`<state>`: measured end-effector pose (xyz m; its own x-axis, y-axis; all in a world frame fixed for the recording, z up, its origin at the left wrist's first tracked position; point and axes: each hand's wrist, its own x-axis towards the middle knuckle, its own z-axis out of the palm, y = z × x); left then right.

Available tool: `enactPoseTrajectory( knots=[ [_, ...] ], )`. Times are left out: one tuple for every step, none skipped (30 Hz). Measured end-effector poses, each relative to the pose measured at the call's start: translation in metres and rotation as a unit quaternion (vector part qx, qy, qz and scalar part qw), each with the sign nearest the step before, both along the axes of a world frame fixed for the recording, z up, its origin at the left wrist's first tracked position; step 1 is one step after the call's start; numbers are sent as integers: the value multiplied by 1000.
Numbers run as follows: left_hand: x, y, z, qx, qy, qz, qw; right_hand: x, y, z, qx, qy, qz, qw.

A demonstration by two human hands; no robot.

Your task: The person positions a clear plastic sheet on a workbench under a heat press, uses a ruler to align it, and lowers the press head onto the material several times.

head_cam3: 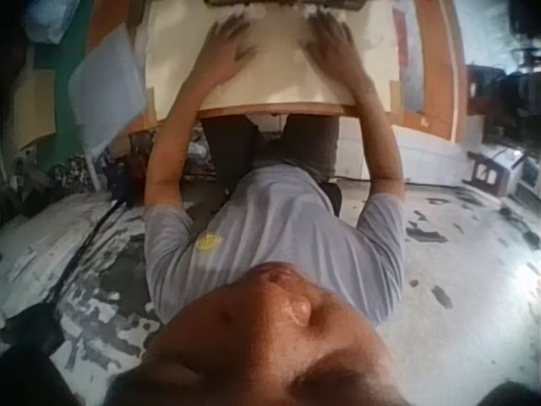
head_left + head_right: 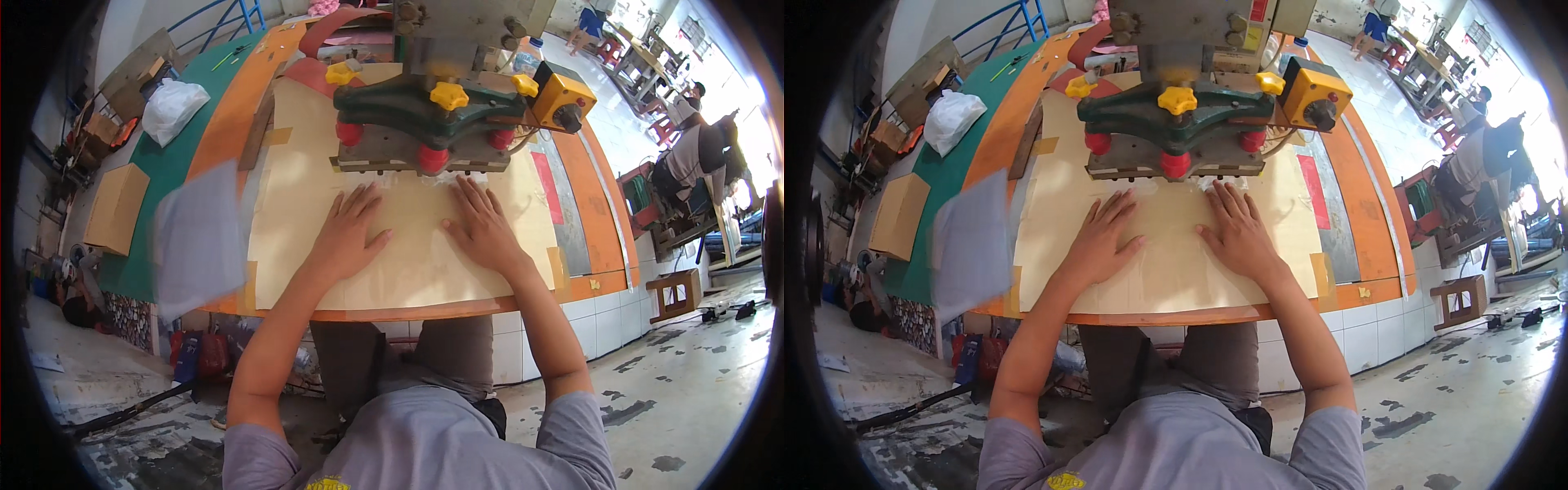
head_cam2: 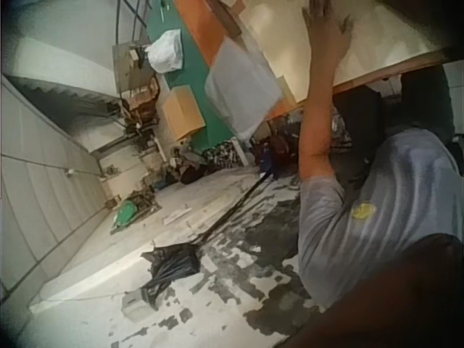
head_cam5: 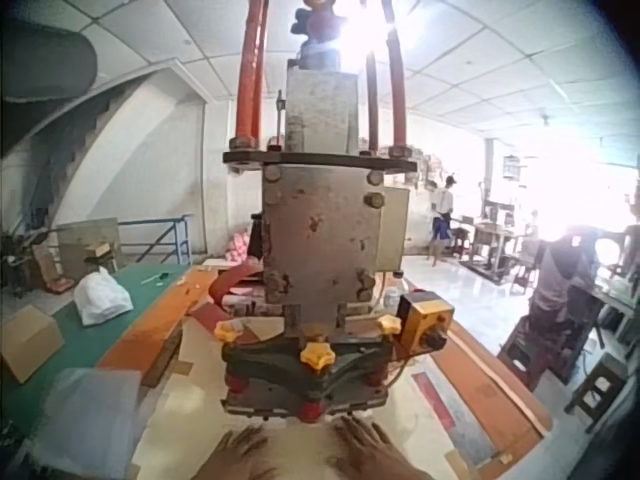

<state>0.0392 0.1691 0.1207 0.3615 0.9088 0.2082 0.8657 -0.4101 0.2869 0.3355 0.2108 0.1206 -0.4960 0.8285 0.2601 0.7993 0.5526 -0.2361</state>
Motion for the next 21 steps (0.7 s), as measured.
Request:
enactPoseTrajectory(
  knots=[
    [-2, -7, 3, -11, -9, 0, 1000, 3, -8, 6, -12, 7, 5, 1000],
    [-5, -15, 5, -22, -18, 0, 1000, 6, -16, 11, -23, 14, 10, 1000],
    [-8, -24, 9, -23, -19, -2, 1000, 11, -26, 17, -24, 13, 8, 1000],
    [-14, -38, 12, -23, -33, 6, 999, 14, -36, 20, -38, 11, -6, 999],
    [-20, -52, 14, -24, -48, 15, 998, 18, -46, 21, -52, 8, -20, 998],
    [-25, -66, 18, -22, -46, 17, 999, 25, -57, 23, -51, 9, -18, 999],
    [-31, -81, 17, -17, -75, 36, 996, 35, -68, 22, -53, 31, -36, 997],
    [-35, -94, 14, -11, -103, 55, 993, 44, -79, 19, -56, 54, -54, 996],
    [-39, -108, 10, -10, -99, 59, 993, 49, -88, 18, -56, 58, -50, 996],
    [-42, -121, 4, 13, -118, 83, 989, 55, -98, 17, -53, 76, -81, 992],
    [-45, -132, -2, 36, -136, 107, 984, 60, -107, 15, -51, 94, -112, 988],
    [-48, -141, -9, 38, -134, 108, 984, 66, -116, 10, -25, 106, -129, 986],
    [-51, -149, -18, 76, -106, 131, 983, 67, -122, 5, 9, 116, -146, 983],
    [-52, -157, -28, 113, -78, 153, 979, 68, -127, 0, 43, 125, -162, 978],
    [-50, -165, -39, 115, -76, 154, 978, 70, -131, -11, 44, 127, -161, 978],
    [-48, -170, -54, 156, -77, 197, 965, 71, -131, -26, 104, 149, -167, 969],
    [-46, -172, -67, 196, -77, 239, 948, 72, -130, -40, 163, 171, -174, 956],
    [-41, -169, -79, 198, -81, 235, 948, 74, -131, -51, 167, 168, -177, 955],
    [-38, -169, -87, 232, -76, 258, 935, 72, -131, -59, 205, 151, -179, 950],
    [-36, -166, -94, 266, -71, 280, 920, 72, -130, -65, 243, 132, -181, 944],
    [-36, -163, -99, 269, -70, 281, 919, 66, -128, -59, 259, 141, -192, 936]
  ],
)
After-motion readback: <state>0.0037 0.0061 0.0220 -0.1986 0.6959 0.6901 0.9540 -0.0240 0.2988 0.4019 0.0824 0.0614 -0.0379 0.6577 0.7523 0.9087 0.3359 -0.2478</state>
